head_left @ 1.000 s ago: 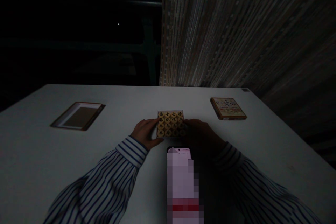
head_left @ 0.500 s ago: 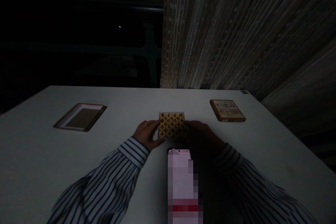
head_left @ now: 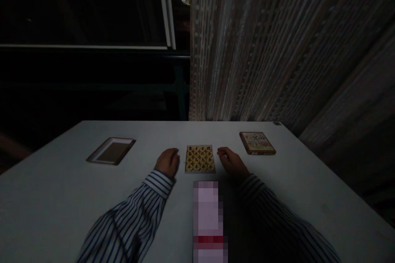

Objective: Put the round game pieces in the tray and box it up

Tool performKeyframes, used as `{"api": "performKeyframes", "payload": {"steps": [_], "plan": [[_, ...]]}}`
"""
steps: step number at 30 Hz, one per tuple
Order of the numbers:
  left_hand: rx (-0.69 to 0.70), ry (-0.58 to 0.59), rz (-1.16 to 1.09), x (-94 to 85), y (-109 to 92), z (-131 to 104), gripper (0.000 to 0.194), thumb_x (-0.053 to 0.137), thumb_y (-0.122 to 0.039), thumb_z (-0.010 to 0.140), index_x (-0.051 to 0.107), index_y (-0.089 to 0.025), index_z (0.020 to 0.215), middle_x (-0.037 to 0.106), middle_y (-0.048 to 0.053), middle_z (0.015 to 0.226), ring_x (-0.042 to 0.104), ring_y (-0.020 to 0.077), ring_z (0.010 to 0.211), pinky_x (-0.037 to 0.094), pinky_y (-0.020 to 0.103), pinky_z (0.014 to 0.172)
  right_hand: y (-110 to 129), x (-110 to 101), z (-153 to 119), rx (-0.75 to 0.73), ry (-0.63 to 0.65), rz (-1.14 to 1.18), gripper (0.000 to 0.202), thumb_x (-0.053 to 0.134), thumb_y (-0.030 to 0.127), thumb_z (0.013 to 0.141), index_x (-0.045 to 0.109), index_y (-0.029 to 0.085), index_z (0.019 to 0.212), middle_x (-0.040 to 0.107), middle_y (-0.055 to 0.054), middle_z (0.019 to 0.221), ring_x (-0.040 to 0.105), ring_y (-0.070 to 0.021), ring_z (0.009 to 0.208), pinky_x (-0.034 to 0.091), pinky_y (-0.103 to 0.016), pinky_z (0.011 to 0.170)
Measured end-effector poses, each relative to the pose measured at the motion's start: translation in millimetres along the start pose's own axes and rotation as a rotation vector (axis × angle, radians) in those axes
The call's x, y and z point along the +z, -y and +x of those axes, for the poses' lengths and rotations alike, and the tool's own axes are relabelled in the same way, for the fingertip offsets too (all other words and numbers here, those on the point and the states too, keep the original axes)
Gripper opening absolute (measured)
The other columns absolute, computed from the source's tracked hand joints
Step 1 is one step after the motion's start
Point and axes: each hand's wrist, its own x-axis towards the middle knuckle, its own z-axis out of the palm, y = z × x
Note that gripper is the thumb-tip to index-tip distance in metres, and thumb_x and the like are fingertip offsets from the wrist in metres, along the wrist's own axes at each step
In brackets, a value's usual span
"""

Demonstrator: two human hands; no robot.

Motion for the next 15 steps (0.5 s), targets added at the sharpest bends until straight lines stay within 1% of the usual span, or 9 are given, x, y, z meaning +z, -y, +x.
{"api": "performKeyframes", "payload": {"steps": [3,4,8,15], "plan": [[0.056,0.027,0.109,4.6,5.2,1.2,0.035,0.041,-0.025,0.076,0.059,-0.011,0.102,0.059,0.017,0.109,0.053,0.029,0.106,0.04,0.048,0.093,-4.6,5.9,-0.4,-0.062,-0.035,-0.054,0.028,0.041,0.015,0.077,0.055,0.014,0.102,0.063,-0.01,0.101,0.057,-0.0191,0.096,0.044,-0.037,0.086],[0.059,0.031,0.128,5.8,6.1,1.0,0.034,0.041,-0.025,0.075,0.059,-0.012,0.102,0.06,0.016,0.11,0.053,0.0291,0.106,0.04,0.049,0.093,-6.1,7.8,-0.9,-0.087,-0.05,-0.083,0.03,0.041,0.014,0.076,0.055,0.014,0.102,0.062,-0.011,0.104,0.056,-0.0196,0.098,0.043,-0.038,0.087],[0.063,0.015,0.145,7.6,7.5,-0.4,0.032,0.043,-0.024,0.074,0.06,-0.018,0.1,0.061,0.011,0.109,0.053,0.0276,0.105,0.041,0.049,0.093,-8.0,12.3,-4.2,-0.174,-0.045,-0.172,0.031,0.043,0.009,0.07,0.057,0.016,0.098,0.061,-0.01,0.102,0.053,-0.0214,0.099,0.042,-0.039,0.087],[0.04,0.014,0.149,5.6,3.5,-3.1,0.033,0.044,-0.024,0.074,0.06,-0.018,0.102,0.06,0.011,0.111,0.052,0.0274,0.107,0.04,0.048,0.094,-3.4,9.9,-8.6,-0.176,0.016,-0.233,0.028,0.044,0.01,0.072,0.056,0.017,0.096,0.059,-0.01,0.102,0.051,-0.023,0.099,0.041,-0.039,0.085]]}}
